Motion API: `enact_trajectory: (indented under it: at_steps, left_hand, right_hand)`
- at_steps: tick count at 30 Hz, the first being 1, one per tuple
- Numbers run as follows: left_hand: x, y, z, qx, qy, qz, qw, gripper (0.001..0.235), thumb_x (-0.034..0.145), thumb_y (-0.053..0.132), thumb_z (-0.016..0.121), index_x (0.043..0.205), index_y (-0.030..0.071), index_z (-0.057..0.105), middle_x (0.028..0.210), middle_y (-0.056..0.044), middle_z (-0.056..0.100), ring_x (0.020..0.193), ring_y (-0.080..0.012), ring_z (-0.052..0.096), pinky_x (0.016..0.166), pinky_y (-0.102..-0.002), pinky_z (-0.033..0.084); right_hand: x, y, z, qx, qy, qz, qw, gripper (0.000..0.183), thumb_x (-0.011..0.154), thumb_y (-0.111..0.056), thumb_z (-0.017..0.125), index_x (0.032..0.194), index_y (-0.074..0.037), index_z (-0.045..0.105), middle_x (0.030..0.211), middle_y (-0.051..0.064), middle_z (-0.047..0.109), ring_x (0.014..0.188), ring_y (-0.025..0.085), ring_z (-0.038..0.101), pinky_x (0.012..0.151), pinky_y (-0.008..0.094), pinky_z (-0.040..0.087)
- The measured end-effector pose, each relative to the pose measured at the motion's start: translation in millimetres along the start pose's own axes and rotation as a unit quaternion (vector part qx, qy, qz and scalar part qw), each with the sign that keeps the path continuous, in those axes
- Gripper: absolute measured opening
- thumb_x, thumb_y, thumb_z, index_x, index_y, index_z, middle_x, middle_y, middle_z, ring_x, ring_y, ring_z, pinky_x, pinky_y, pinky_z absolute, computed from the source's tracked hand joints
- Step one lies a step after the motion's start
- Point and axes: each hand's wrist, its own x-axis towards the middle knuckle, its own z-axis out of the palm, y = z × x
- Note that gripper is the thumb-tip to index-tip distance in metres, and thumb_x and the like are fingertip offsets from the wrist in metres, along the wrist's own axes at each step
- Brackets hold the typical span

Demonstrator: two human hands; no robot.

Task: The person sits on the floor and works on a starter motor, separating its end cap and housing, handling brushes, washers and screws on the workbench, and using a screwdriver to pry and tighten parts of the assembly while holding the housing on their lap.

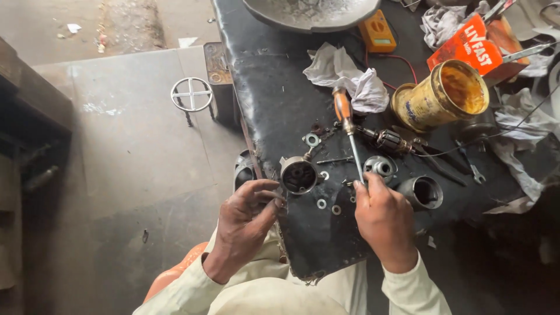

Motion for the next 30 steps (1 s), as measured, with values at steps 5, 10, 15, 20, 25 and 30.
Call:
enact_trajectory:
  at_steps: [5,10,15,20,25,30]
  left_hand:
    - [1,-14,-2,-0.164,-0.043,-0.037,0.985,0.030,0.093,-0.001,0.067,0.123,-0.002,0.064,0.098,-0.009,0.075,0.087,-0.0119,0.072,0.080,-0.027,0.060]
    - [-3,-19,11,-0.270,-0.045,-0.114,0.955,0.030,0.090,0.000,0.071,0.118,-0.008,0.067,0.097,-0.012,0.077,0.083,-0.0150,0.072,0.077,-0.028,0.060]
    - [-7,-23,24,-0.316,-0.038,-0.175,0.932,0.039,0.090,0.003,0.072,0.127,-0.006,0.062,0.096,-0.011,0.075,0.081,-0.0134,0.071,0.074,-0.027,0.060]
    - [-10,-20,29,-0.302,-0.043,-0.146,0.941,0.045,0.092,0.004,0.070,0.133,-0.006,0.056,0.096,-0.012,0.076,0.084,-0.0123,0.071,0.077,-0.027,0.061]
    - [-8,-13,29,-0.210,-0.050,-0.127,0.968,0.038,0.095,0.004,0.066,0.131,-0.005,0.059,0.096,-0.013,0.078,0.082,-0.0103,0.072,0.074,-0.026,0.062]
    - [-7,3,23,-0.070,-0.045,-0.082,0.993,0.037,0.093,0.007,0.069,0.129,-0.001,0.064,0.094,-0.011,0.080,0.081,-0.0100,0.073,0.068,-0.026,0.059]
  right_hand:
    - [6,-10,8,-0.046,0.050,-0.029,0.997,0.019,0.096,-0.019,0.067,0.107,-0.003,0.072,0.094,0.019,0.075,0.082,0.040,0.071,0.069,0.048,0.056]
    - [-19,-27,-11,0.039,0.068,-0.259,0.963,0.005,0.094,-0.002,0.072,0.098,-0.002,0.069,0.100,0.013,0.072,0.092,0.029,0.072,0.077,0.037,0.060]
    - [-39,-49,2,0.207,-0.004,-0.187,0.960,0.020,0.084,0.000,0.077,0.103,-0.004,0.075,0.096,0.010,0.074,0.083,0.022,0.074,0.068,0.031,0.060]
    - [-44,-49,11,0.207,0.020,-0.204,0.957,0.023,0.085,0.000,0.078,0.107,-0.004,0.074,0.098,0.009,0.072,0.086,0.022,0.073,0.073,0.032,0.060]
    - [-39,-51,13,0.183,0.047,-0.237,0.953,0.023,0.085,0.003,0.078,0.106,-0.002,0.073,0.098,0.011,0.071,0.082,0.021,0.073,0.067,0.031,0.059]
    - [-23,-51,10,0.107,0.049,-0.299,0.947,0.027,0.082,0.003,0.078,0.106,0.002,0.068,0.096,0.015,0.067,0.080,0.026,0.071,0.064,0.035,0.058]
